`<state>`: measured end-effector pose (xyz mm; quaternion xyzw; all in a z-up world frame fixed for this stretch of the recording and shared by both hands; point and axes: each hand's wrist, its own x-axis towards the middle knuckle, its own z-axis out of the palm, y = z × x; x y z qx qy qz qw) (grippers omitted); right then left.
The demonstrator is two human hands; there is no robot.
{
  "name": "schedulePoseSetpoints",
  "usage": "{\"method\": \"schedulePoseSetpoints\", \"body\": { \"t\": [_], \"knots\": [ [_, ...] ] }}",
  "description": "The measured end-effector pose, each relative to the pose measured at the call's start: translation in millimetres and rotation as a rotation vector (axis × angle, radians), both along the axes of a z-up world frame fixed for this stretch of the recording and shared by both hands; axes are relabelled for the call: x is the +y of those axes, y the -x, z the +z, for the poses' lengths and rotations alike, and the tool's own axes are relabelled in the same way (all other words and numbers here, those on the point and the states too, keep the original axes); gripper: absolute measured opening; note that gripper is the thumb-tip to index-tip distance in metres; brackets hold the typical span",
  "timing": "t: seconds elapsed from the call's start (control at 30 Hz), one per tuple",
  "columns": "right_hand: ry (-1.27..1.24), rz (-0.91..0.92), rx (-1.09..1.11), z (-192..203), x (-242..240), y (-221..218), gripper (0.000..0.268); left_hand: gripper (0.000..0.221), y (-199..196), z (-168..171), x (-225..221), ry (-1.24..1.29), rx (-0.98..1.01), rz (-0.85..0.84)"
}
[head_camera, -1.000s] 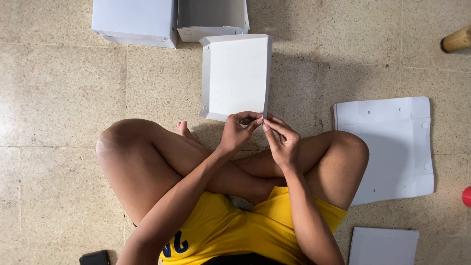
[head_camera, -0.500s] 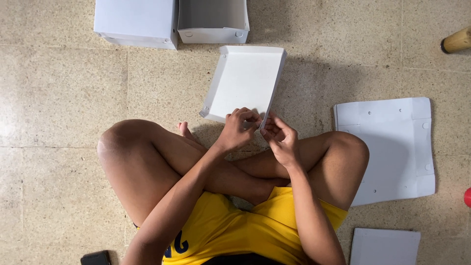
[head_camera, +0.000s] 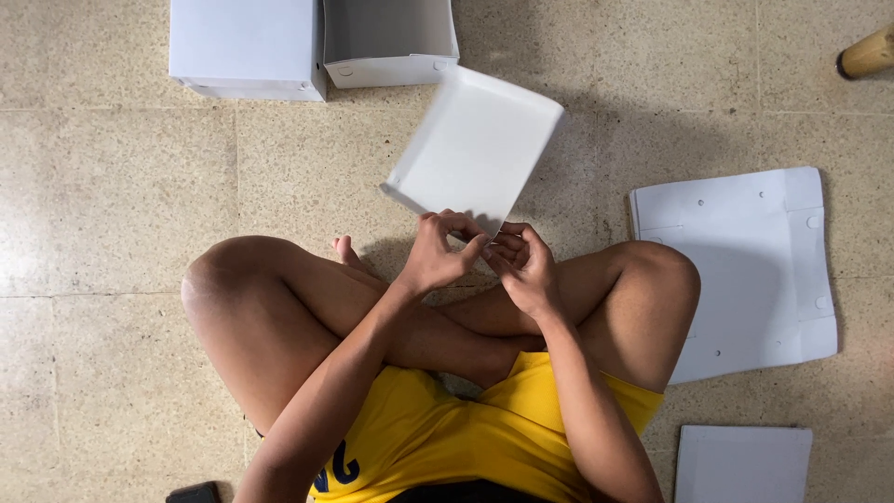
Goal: Folding and assembling white cardboard boxes from flat sheets while sitting on the floor.
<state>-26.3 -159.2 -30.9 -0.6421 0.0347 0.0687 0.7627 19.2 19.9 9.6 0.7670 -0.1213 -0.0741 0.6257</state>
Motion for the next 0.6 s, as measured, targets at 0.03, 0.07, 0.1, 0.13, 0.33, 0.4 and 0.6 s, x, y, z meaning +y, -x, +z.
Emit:
{"method": "schedulePoseSetpoints", "body": {
  "t": [0.03, 0.07, 0.1, 0.13, 0.33, 0.4, 0.6],
  "knots": [
    [0.020, -0.025, 0.013, -2.5, -0.5, 1.3, 0.039, 0.006, 1.3, 8.0, 0.3, -0.023, -0.029, 0.017],
    [0.039, -0.050, 0.024, -5.2, -0.9, 1.3, 0.034, 0.010, 1.5, 16.1, 0.4, -0.046, -0.061, 0.035],
    [0.036, -0.053, 0.021, -4.0, -0.5, 0.5, 0.034, 0.010, 3.4, 13.4, -0.3, -0.049, -0.063, 0.032],
    [0.100, -0.039, 0.044, -2.4, -0.2, 0.1, 0.035, 0.008, 5.3, 11.0, -1.2, -0.139, -0.087, 0.036],
    [0.442, 0.121, 0.261, 0.0, -3.5, -6.2, 0.059, 0.011, 11.6, -29.4, 3.2, -0.635, -0.187, 0.029],
    [0.581, 0.147, 0.322, -0.6, -15.3, -14.4, 0.062, 0.014, 11.0, -40.7, 7.1, -0.750, -0.211, 0.021],
    [1.288, 0.356, 0.359, -18.2, -65.1, -62.1, 0.090, 0.026, -10.6, -88.0, 12.2, -1.333, -0.336, -0.124]
  ]
}}
